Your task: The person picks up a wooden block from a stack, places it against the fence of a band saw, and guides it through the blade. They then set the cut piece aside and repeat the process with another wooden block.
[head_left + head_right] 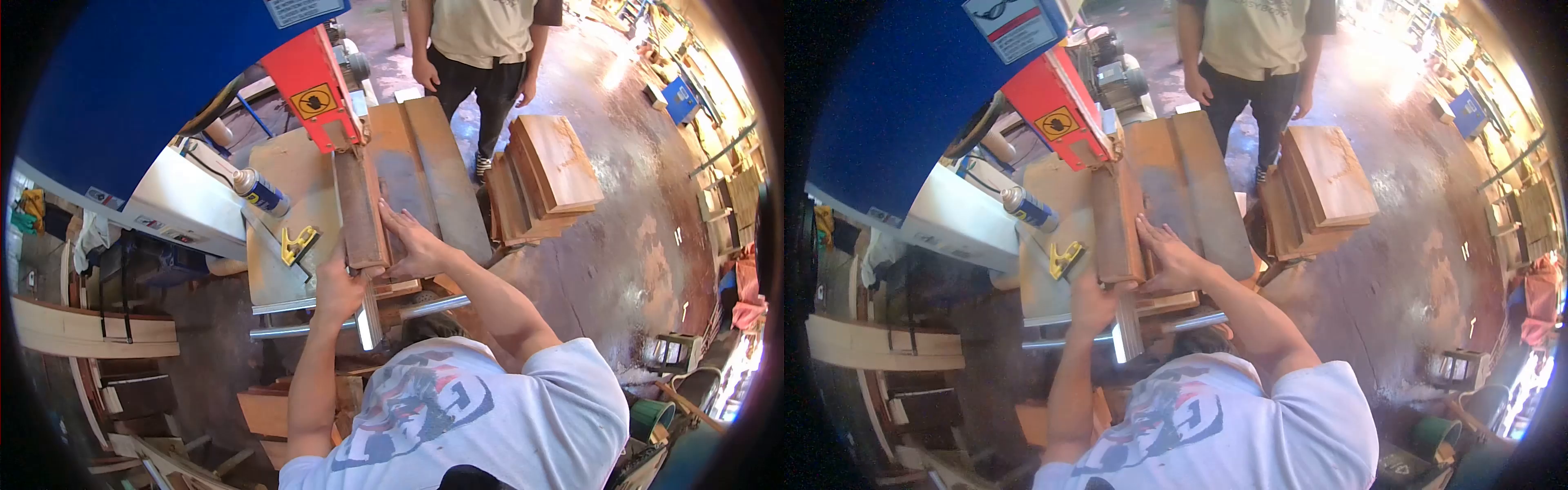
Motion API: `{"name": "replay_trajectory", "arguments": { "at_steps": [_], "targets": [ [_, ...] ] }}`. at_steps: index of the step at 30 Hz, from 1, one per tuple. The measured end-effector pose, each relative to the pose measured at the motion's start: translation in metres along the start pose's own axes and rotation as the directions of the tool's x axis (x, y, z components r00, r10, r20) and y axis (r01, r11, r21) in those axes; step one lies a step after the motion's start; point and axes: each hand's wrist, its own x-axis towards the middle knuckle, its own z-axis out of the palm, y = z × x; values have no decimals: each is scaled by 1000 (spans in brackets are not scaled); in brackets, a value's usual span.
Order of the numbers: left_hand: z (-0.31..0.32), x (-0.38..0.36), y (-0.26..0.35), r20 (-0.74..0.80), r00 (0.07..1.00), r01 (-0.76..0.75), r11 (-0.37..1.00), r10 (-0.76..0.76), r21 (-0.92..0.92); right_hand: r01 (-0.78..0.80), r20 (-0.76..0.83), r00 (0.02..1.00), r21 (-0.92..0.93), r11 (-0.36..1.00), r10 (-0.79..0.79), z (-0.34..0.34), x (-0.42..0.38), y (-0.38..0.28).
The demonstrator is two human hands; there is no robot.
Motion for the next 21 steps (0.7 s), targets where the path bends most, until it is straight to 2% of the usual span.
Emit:
{"name": "replay_trajectory", "arguments": {
  "at_steps": [7, 10, 16, 19, 21],
  "targets": [
    [-5, 4, 14, -15, 1000, 1, 999, 0, 47, 11, 8, 1000, -9, 1000, -11, -3, 6, 5],
    [-4, 5, 6, -43, 997, -61, 994, 65, 94, 14, 24, 1000, -9, 1000, -14, -3, 9, 10],
    [-2, 11, 0, -59, 997, -45, 998, 48, 48, 2, 40, 999, -12, 1000, -1, -7, 14, 9],
    [-4, 14, 3, -34, 999, 10, 999, -9, 43, -17, 44, 999, -9, 1000, 18, -9, 16, 8],
    [-5, 16, 2, -48, 997, -57, 995, 61, 86, -16, 39, 999, -2, 1000, 16, -8, 18, 11]
  ]
}}
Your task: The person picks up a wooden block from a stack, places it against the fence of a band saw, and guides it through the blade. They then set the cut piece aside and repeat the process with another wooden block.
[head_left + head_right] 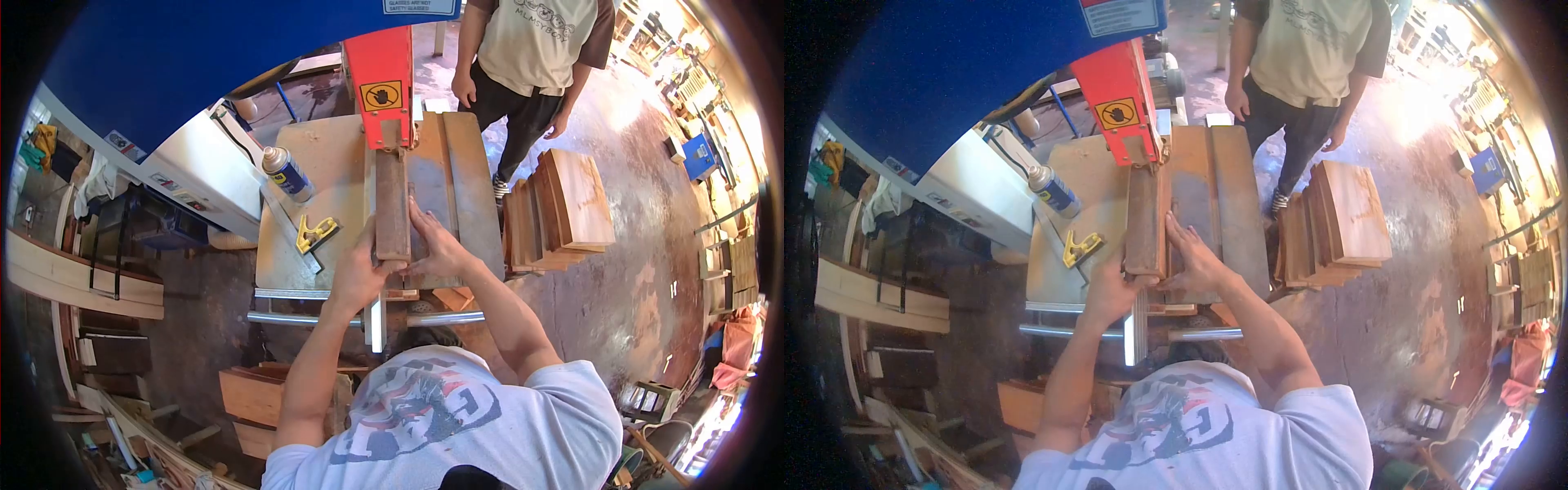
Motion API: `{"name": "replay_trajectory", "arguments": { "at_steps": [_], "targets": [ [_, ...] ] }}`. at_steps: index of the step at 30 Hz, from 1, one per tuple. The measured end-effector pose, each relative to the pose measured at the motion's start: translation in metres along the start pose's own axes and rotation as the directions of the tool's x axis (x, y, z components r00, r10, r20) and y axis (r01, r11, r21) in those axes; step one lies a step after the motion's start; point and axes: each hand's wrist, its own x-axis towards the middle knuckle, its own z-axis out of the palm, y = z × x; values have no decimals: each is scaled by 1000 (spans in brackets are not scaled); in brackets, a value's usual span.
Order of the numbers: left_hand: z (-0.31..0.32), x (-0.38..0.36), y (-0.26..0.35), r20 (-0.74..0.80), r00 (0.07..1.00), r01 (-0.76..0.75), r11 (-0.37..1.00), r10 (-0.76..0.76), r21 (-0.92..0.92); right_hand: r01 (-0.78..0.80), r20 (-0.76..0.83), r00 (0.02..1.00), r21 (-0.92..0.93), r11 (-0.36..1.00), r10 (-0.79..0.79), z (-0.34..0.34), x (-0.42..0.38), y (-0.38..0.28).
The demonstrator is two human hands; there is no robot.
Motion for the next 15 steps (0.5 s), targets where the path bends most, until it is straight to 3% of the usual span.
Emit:
{"name": "replay_trajectory", "arguments": {
  "at_steps": [15],
  "targets": [
    [1, 16, -11, -10, 995, -102, 995, 102, 24, -11, 7, 1000, -29, 1000, 11, -10, 11, -1]
  ]
}}
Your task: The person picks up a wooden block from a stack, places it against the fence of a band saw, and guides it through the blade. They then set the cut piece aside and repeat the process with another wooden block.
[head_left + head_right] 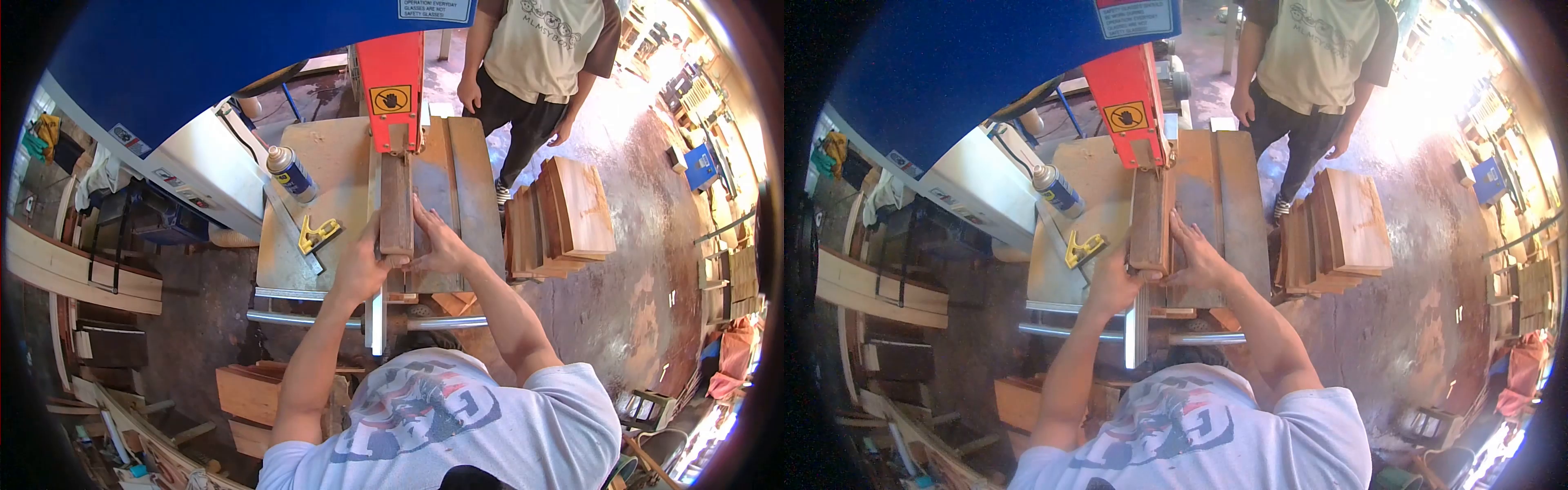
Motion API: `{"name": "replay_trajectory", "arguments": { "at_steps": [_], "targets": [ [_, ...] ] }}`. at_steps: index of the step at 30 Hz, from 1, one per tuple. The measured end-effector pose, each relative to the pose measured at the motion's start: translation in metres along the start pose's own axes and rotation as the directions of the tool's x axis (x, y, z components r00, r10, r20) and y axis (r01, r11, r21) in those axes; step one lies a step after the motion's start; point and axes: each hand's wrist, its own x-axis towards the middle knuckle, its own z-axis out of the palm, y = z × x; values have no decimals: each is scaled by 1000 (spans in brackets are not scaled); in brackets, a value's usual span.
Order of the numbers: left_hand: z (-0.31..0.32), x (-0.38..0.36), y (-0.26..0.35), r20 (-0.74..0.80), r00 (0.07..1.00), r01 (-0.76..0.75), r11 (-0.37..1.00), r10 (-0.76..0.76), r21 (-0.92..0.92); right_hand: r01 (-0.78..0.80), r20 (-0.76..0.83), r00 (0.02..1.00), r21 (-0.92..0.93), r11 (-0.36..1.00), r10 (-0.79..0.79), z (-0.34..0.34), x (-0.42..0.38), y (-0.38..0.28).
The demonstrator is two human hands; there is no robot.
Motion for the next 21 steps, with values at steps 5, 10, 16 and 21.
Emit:
{"name": "replay_trajectory", "arguments": {
  "at_steps": [5, 10, 16, 21],
  "targets": [
    [0, 5, -2, 13, 1000, 20, 999, -19, -38, 0, -3, 1000, -4, 1000, 0, -3, 6, 0],
    [-2, 10, -3, 35, 998, 52, 998, -50, -43, 13, -3, 1000, -13, 1000, -13, -2, 10, 9],
    [-4, 16, 0, 1, 998, 67, 998, -67, -12, 14, -4, 1000, 4, 1000, -14, -6, 15, 7],
    [-6, 21, -2, 6, 999, 44, 999, -44, -23, 10, -5, 1000, -3, 1000, -10, -6, 18, 13]
  ]
}}
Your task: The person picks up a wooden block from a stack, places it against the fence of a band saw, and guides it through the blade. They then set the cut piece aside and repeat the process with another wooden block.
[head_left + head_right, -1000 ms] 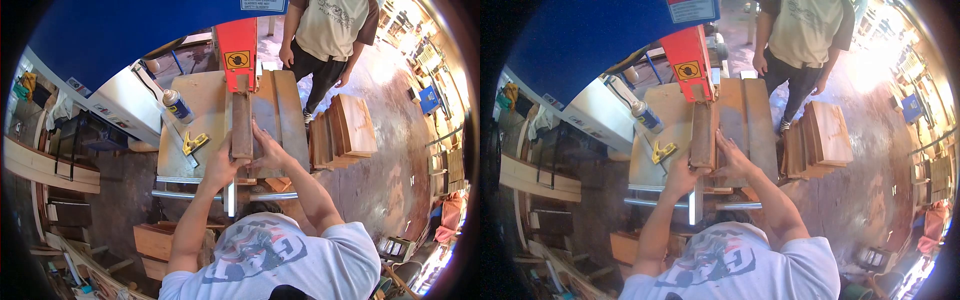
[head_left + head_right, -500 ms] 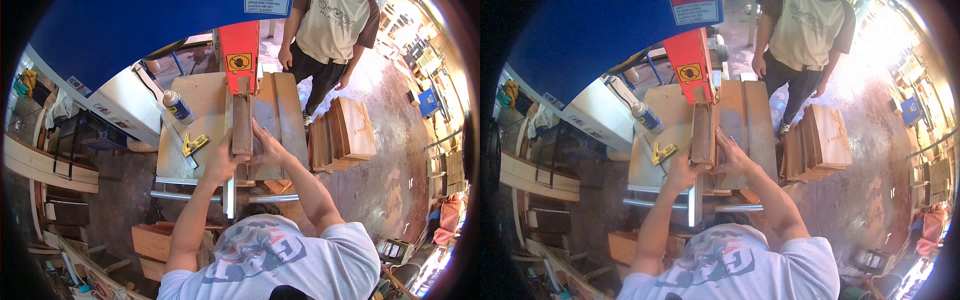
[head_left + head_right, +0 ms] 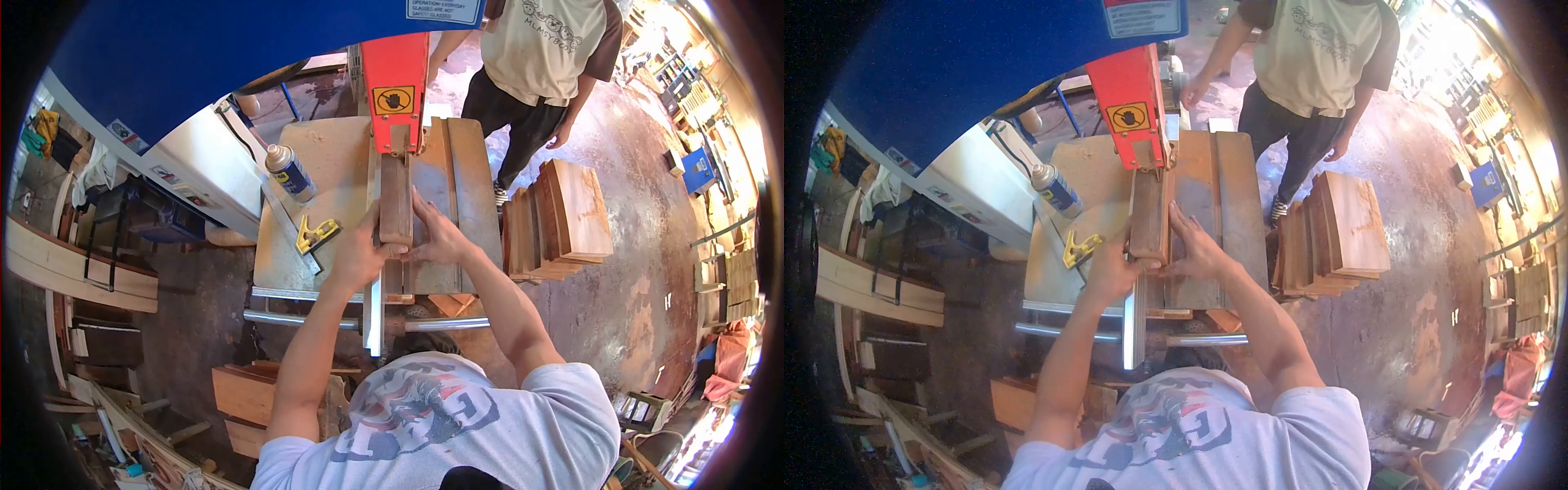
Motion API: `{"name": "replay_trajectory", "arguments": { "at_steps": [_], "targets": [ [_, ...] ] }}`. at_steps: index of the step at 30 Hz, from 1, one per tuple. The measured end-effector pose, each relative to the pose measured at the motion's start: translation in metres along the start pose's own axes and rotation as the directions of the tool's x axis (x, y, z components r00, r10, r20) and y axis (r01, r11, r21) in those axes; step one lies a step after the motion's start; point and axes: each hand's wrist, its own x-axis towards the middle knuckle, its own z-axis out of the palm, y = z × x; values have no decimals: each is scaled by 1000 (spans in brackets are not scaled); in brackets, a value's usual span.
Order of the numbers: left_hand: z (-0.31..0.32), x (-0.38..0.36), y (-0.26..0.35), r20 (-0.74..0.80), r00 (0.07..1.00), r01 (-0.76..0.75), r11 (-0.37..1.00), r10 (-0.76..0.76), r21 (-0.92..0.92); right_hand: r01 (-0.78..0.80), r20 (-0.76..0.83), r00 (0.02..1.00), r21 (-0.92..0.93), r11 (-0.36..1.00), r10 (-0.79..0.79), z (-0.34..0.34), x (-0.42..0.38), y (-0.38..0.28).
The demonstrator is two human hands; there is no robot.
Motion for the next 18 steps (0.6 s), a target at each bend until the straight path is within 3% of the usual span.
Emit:
{"name": "replay_trajectory", "arguments": {
  "at_steps": [7, 10, 13, 16, 18],
  "targets": [
    [-3, 6, -7, 40, 998, 46, 999, -45, -18, 24, -12, 1000, 18, 1000, -23, -4, 5, 1],
    [-26, 18, -36, 220, 975, 98, 934, -21, -343, 43, -23, 999, 31, 999, -42, -1, 6, 9],
    [-35, 20, -28, 263, 965, 77, 960, -5, -267, 51, -35, 998, 70, 996, -48, -2, 10, 8],
    [-34, 20, -32, 206, 975, -57, 991, 80, -118, 48, -38, 998, 92, 995, -45, -4, 9, 7],
    [-31, 20, -35, 186, 981, -33, 995, 50, -94, 59, -39, 998, 77, 995, -56, -6, 10, 7]
  ]
}}
